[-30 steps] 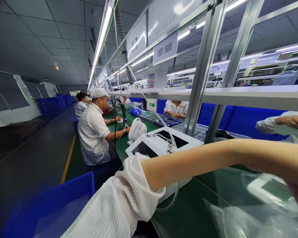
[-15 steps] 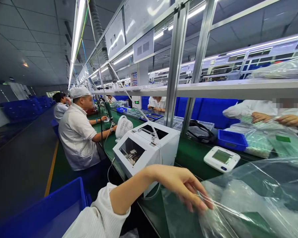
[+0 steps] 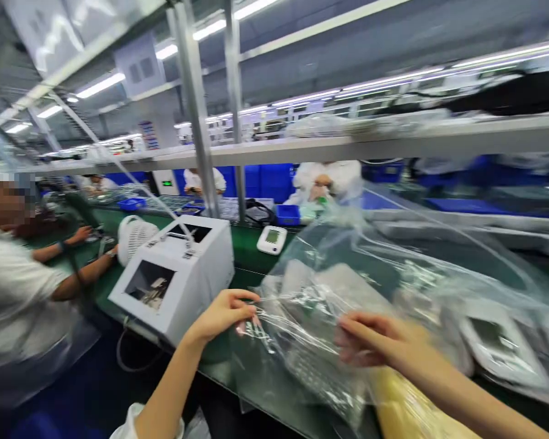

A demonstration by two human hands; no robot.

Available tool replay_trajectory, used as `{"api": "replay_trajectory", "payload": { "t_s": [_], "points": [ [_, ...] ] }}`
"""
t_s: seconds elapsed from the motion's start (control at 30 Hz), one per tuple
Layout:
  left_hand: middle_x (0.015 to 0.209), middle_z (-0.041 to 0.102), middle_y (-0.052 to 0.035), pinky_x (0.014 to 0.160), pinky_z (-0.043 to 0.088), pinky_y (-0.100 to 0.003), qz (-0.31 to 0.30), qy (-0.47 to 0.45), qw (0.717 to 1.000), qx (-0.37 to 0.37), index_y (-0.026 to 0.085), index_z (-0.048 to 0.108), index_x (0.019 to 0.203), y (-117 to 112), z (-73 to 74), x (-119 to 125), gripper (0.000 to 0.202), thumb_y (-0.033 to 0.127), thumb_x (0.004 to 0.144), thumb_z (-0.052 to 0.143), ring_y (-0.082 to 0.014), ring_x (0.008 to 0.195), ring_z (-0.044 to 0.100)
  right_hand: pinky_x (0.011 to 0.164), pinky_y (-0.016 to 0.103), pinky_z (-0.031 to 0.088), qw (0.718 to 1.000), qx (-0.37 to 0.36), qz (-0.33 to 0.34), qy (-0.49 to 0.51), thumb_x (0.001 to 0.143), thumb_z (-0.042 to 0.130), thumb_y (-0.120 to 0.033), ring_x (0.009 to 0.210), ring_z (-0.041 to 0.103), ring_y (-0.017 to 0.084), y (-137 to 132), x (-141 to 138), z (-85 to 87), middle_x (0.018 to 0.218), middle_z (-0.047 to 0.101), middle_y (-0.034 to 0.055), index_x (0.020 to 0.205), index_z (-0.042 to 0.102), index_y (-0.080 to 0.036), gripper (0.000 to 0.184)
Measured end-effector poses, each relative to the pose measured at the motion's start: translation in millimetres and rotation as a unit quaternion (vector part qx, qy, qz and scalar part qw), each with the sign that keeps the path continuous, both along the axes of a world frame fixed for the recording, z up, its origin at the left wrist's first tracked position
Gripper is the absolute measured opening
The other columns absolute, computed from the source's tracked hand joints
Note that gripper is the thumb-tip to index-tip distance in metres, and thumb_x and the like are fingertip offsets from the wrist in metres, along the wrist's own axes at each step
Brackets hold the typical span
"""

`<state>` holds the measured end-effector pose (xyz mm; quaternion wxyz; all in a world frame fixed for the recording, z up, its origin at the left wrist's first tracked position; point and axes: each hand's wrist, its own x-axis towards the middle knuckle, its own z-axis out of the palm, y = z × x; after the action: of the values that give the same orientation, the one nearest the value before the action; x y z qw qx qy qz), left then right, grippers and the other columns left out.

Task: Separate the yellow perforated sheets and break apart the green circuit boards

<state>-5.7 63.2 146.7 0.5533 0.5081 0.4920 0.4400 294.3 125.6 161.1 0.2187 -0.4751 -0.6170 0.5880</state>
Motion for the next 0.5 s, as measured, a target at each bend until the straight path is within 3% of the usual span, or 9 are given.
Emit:
{"api": "replay_trajectory", "payload": {
  "t_s": [0.07, 0.17, 0.33, 0.43, 0.5],
  "points": [
    [0.075, 0.072, -0.0099, 0.046, 0.041, -0.022, -0.006, 0.002, 1.0, -0.026, 0.005, 0.065, 0.103, 0.9, -9.4, 1.3, 0.065, 0.059, 0.067, 0.071, -0.0082, 0.042, 0.051, 0.069, 0.031, 0.057, 0.999, -0.045, -0.015, 0.022, 0.072, 0.068, -0.06, 0.072, 0.068, 0.019, -8.4, 8.0, -9.5, 0.079, 0.067, 0.008, 0.075, 0.061, -0.017, 0.044],
    [0.075, 0.073, -0.0109, 0.057, 0.045, -0.023, -0.009, 0.003, 0.998, -0.062, 0.007, 0.066, 0.094, 3.7, -30.8, -0.4, 0.058, 0.06, 0.07, 0.068, -0.0122, 0.054, 0.061, 0.066, 0.028, 0.057, 0.994, -0.091, -0.045, 0.045, 0.071, 0.07, -0.059, 0.069, 0.068, 0.017, -30.5, 11.0, -29.1, 0.08, 0.067, 0.0062, 0.077, 0.059, -0.015, 0.046],
    [0.071, 0.071, -0.0102, 0.068, 0.048, -0.03, 0.006, 0.07, 0.994, -0.083, 0.009, 0.065, 0.087, 12.9, -74.7, -3.4, 0.06, 0.065, 0.067, 0.065, -0.0209, 0.069, 0.066, 0.055, 0.023, 0.054, 0.975, -0.179, -0.099, 0.089, 0.058, 0.074, -0.067, 0.062, 0.066, 0.014, -77.1, -5.0, -88.8, 0.076, 0.065, 0.0041, 0.076, 0.055, -0.015, 0.058],
    [0.092, 0.07, -0.0147, 0.083, 0.048, -0.042, 0.101, 0.225, 0.969, -0.006, 0.009, 0.063, 0.104, 15.1, -94.4, 4.9, 0.059, 0.061, 0.078, 0.053, -0.0281, 0.089, 0.065, 0.054, 0.023, 0.052, 0.961, -0.193, -0.166, 0.11, 0.056, 0.071, -0.072, 0.057, 0.064, 0.012, -95.9, -32.2, -133.9, 0.073, 0.063, 0.0027, 0.078, 0.053, -0.015, 0.063],
    [0.117, 0.062, -0.0181, 0.096, 0.041, -0.049, 0.204, 0.352, 0.907, 0.11, 0.011, 0.058, 0.119, 10.0, -106.0, 17.0, 0.056, 0.054, 0.086, 0.043, -0.0326, 0.112, 0.055, 0.053, 0.026, 0.051, 0.949, -0.201, -0.195, 0.142, 0.05, 0.069, -0.077, 0.054, 0.062, 0.013, -101.4, -57.8, -160.4, 0.071, 0.061, 0.0023, 0.08, 0.051, -0.016, 0.07]
  ]
}}
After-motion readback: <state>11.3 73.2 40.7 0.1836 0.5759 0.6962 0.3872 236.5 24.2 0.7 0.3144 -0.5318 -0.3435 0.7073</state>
